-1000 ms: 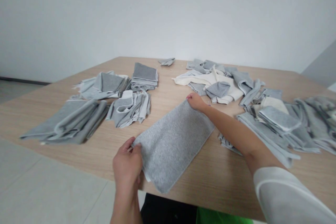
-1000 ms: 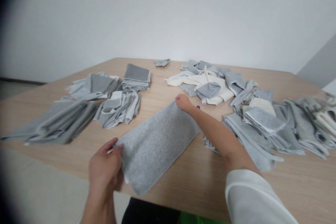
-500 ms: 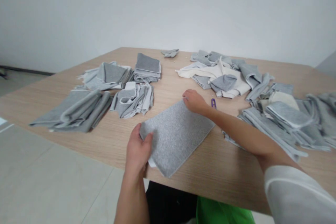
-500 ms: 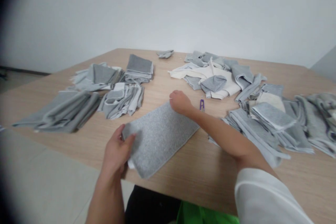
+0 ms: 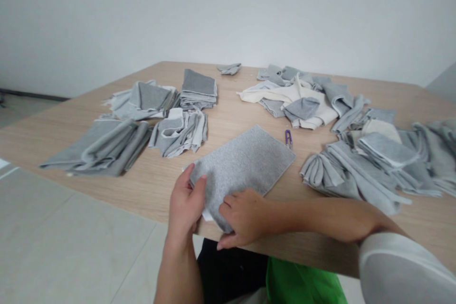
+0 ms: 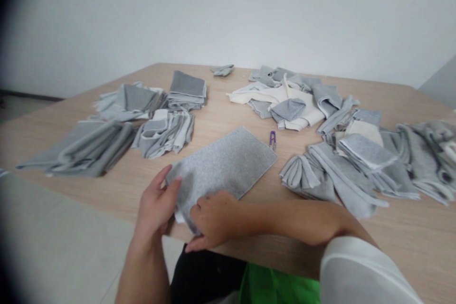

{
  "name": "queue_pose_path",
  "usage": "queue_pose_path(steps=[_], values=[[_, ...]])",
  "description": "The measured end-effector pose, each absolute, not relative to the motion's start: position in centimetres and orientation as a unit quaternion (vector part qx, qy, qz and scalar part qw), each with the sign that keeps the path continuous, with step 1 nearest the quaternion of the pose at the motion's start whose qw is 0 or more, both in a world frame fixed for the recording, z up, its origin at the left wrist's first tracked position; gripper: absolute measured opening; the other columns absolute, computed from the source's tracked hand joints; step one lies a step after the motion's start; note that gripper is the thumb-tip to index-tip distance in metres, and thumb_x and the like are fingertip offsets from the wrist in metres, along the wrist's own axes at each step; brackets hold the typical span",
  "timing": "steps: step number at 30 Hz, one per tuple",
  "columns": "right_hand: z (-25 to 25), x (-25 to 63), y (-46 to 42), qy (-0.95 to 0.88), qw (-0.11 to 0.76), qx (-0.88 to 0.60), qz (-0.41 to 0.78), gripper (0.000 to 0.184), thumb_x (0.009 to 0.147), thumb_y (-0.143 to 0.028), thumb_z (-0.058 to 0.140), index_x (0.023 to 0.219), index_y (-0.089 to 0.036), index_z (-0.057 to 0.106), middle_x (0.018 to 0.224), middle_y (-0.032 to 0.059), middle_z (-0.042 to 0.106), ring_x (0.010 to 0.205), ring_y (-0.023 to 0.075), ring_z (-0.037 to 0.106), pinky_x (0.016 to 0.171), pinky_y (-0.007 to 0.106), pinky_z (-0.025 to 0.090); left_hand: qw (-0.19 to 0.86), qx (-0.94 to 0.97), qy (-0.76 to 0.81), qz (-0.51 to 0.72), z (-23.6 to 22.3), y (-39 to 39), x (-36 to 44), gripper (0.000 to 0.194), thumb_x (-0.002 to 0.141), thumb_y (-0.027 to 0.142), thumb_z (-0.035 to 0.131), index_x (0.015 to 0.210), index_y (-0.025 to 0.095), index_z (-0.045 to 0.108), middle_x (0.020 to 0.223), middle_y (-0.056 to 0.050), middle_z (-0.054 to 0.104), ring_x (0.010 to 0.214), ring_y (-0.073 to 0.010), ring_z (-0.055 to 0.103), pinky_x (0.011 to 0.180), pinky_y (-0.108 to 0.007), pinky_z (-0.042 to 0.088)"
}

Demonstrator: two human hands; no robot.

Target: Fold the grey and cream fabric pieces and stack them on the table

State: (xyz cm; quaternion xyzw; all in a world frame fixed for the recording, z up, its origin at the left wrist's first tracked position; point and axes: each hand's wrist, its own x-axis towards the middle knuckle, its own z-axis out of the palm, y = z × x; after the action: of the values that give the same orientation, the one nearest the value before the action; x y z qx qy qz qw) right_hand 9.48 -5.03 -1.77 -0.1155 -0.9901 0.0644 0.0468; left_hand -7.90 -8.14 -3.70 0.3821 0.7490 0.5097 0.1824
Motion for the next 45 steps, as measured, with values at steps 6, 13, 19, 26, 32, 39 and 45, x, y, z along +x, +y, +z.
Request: queue_pose_path(steps=[6,13,19,26,32,39,45], values=[[-1.0,9.9,-4.8,-0.977,0.061,-0.175,0.103,0.027,0.093,-0.032,0.042,0.091,-0.015,0.062,0.089,0.0081,0.069,0.07,0.0177,0.061,0.054,0.029,0.034,0.198,0.45,0.751,0.441,-3.0,-9.7,-8.5,0.061,0.081,0.045,0.062,0.134,0.018,0.053,0.133,-0.014,0.058,0.12,-0.029,0.056,0.103,-0.043,0.041],[-0.2,9.8,-3.9,-0.939,0.08,-0.267,0.203,0.028,0.093,-0.032,0.045,0.083,-0.015,0.064,0.079,0.0042,0.07,0.065,0.0135,0.056,0.058,0.028,0.03,0.319,0.415,0.731,0.437,-1.9,-12.1,-7.4,0.064,0.082,0.045,0.063,0.14,0.027,0.041,0.102,-0.005,0.067,0.041,-0.0066,0.048,0.039,-0.023,0.04],[-0.3,9.7,-3.7,-0.923,0.112,-0.301,0.213,0.027,0.092,-0.034,0.047,0.082,-0.017,0.065,0.077,0.0032,0.069,0.065,0.0136,0.055,0.057,0.028,0.029,0.348,0.379,0.709,0.482,-2.0,-12.7,-6.7,0.065,0.081,0.042,0.066,0.14,0.03,0.04,0.13,-0.012,0.053,0.039,-0.0008,0.045,0.034,-0.022,0.039],[-0.7,9.7,-4.4,-0.921,0.148,-0.287,0.219,0.022,0.089,-0.033,0.051,0.078,-0.018,0.062,0.08,0.0029,0.07,0.07,0.0149,0.06,0.061,0.027,0.034,0.423,0.349,0.643,0.535,-1.8,-13.1,-5.7,0.068,0.081,0.035,0.066,0.141,0.031,0.034,0.135,-0.013,0.048,0.055,-0.0106,0.064,0.029,-0.02,0.039],[-1.0,9.7,-4.5,-0.91,0.162,-0.298,0.236,0.022,0.087,-0.035,0.051,0.081,-0.019,0.064,0.08,0.0025,0.071,0.072,0.0162,0.063,0.061,0.027,0.035,0.437,0.411,0.606,0.522,-2.3,-14.2,-5.7,0.067,0.083,0.033,0.065,0.141,0.031,0.032,0.128,-0.009,0.057,0.057,-0.0078,0.061,0.047,-0.024,0.052],[-1.2,9.5,-4.3,-0.897,0.181,-0.312,0.255,0.024,0.087,-0.035,0.05,0.077,-0.019,0.065,0.076,0.0016,0.07,0.068,0.0158,0.062,0.059,0.027,0.033,0.323,0.552,0.62,0.455,-4.2,-14.3,-6.5,0.049,0.09,0.03,0.05,0.138,0.024,0.037,0.125,-0.012,0.061,0.106,-0.0218,0.065,0.086,-0.038,0.055],[-1.6,9.6,-4.0,-0.885,0.189,-0.324,0.276,0.024,0.087,-0.036,0.049,0.085,-0.02,0.068,0.079,0.0009,0.071,0.072,0.0159,0.064,0.062,0.025,0.037,0.054,0.645,0.669,0.365,-4.3,-13.5,-7.0,0.025,0.091,0.032,0.049,0.112,0.021,0.058,0.106,-0.007,0.067,0.096,-0.021,0.066,0.087,-0.037,0.052]])
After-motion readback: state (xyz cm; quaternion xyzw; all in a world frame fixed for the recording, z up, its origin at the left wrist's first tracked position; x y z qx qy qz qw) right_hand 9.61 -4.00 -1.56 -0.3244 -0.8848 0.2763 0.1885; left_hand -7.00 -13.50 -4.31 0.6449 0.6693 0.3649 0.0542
